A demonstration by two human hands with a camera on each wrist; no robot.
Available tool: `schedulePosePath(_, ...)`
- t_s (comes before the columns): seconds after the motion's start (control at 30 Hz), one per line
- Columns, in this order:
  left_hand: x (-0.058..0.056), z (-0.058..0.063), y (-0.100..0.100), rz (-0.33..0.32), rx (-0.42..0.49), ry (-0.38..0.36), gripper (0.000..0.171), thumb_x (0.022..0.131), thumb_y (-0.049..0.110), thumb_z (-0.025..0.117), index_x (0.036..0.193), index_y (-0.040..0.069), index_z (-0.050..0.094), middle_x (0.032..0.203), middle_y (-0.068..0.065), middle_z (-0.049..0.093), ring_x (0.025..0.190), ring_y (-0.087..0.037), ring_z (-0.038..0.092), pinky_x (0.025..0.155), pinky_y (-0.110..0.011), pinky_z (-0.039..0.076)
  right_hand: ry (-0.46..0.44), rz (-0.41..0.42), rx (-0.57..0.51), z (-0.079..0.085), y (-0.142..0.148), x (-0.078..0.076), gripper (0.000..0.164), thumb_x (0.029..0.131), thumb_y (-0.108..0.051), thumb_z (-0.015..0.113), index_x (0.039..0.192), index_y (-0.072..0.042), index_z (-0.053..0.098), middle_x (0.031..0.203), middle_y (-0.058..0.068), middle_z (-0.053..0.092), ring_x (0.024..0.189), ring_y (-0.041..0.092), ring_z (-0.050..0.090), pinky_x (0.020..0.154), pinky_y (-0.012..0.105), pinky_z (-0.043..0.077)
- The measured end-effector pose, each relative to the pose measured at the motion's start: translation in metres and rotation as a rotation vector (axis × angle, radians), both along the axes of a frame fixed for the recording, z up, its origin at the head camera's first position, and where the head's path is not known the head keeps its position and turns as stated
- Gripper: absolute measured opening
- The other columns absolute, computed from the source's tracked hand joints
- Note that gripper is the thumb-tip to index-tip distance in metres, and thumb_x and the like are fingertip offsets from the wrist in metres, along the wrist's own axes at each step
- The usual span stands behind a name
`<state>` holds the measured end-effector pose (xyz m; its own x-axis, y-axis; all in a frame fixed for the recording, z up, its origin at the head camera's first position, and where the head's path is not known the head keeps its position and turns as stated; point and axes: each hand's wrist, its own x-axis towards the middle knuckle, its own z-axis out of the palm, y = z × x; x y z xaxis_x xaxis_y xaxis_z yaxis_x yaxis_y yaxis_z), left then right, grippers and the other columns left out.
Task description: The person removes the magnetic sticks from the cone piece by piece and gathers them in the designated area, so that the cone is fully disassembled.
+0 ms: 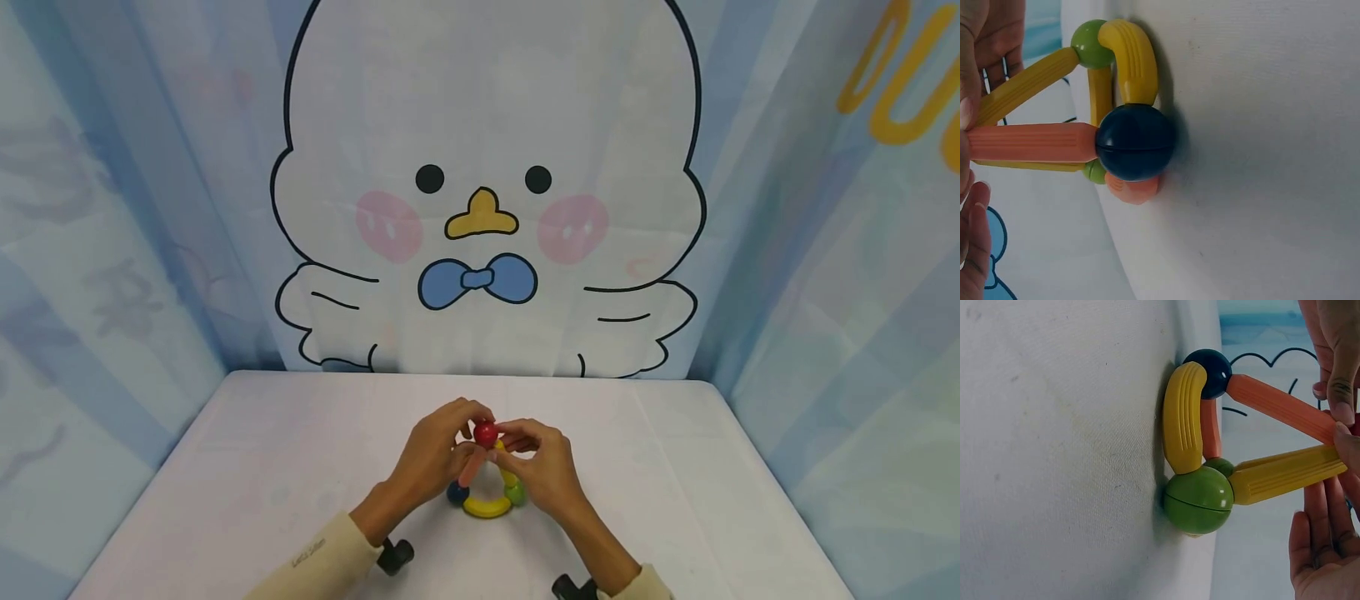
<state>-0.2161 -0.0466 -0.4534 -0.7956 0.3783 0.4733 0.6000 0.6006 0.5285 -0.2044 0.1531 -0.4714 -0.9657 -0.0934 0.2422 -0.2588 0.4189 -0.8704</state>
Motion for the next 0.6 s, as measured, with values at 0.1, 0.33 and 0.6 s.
schedulePosePath(0.1, 0.000, -0.005, -0.002, 0.016, 0.059, -0.024, 0.042, 0.087, 0.007, 0.087, 0.122, 0.021, 0.068, 0.112, 0.007, 0.073, 0.092, -0.010, 0.066, 0.074, -0.025, 0.060, -0.006, -0.005, 0.006, 0.001, -0.001, 0.000, 0.030, 0.086, -0.016, 0.090, 0.115, -0.019, 0.081, 0.095, -0.006, 0.076, 0.089, 0.011, 0.069, 0.092, 0.028, 0.060)
schedulePosePath(0.33, -0.001, -0.012, -0.005, 0.032, 0.173, -0.109, 0.041, 0.088, 0.015, 0.088, 0.124, 0.021, 0.067, 0.109, 0.007, 0.073, 0.089, -0.009, 0.067, 0.070, -0.020, 0.057, -0.014, -0.011, 0.013, 0.001, -0.002, 0.000, 0.032, 0.086, -0.020, 0.090, 0.116, -0.024, 0.080, 0.093, -0.008, 0.074, 0.089, 0.011, 0.069, 0.093, 0.023, 0.058)
schedulePosePath(0.6, 0.002, -0.013, -0.011, 0.059, 0.219, -0.165, 0.044, 0.088, 0.016, 0.087, 0.127, 0.023, 0.068, 0.107, 0.009, 0.074, 0.091, -0.008, 0.067, 0.072, -0.021, 0.057, -0.024, -0.015, 0.011, 0.001, -0.005, -0.001, 0.033, 0.085, -0.024, 0.091, 0.116, -0.024, 0.081, 0.093, -0.009, 0.074, 0.088, 0.011, 0.069, 0.092, 0.027, 0.060)
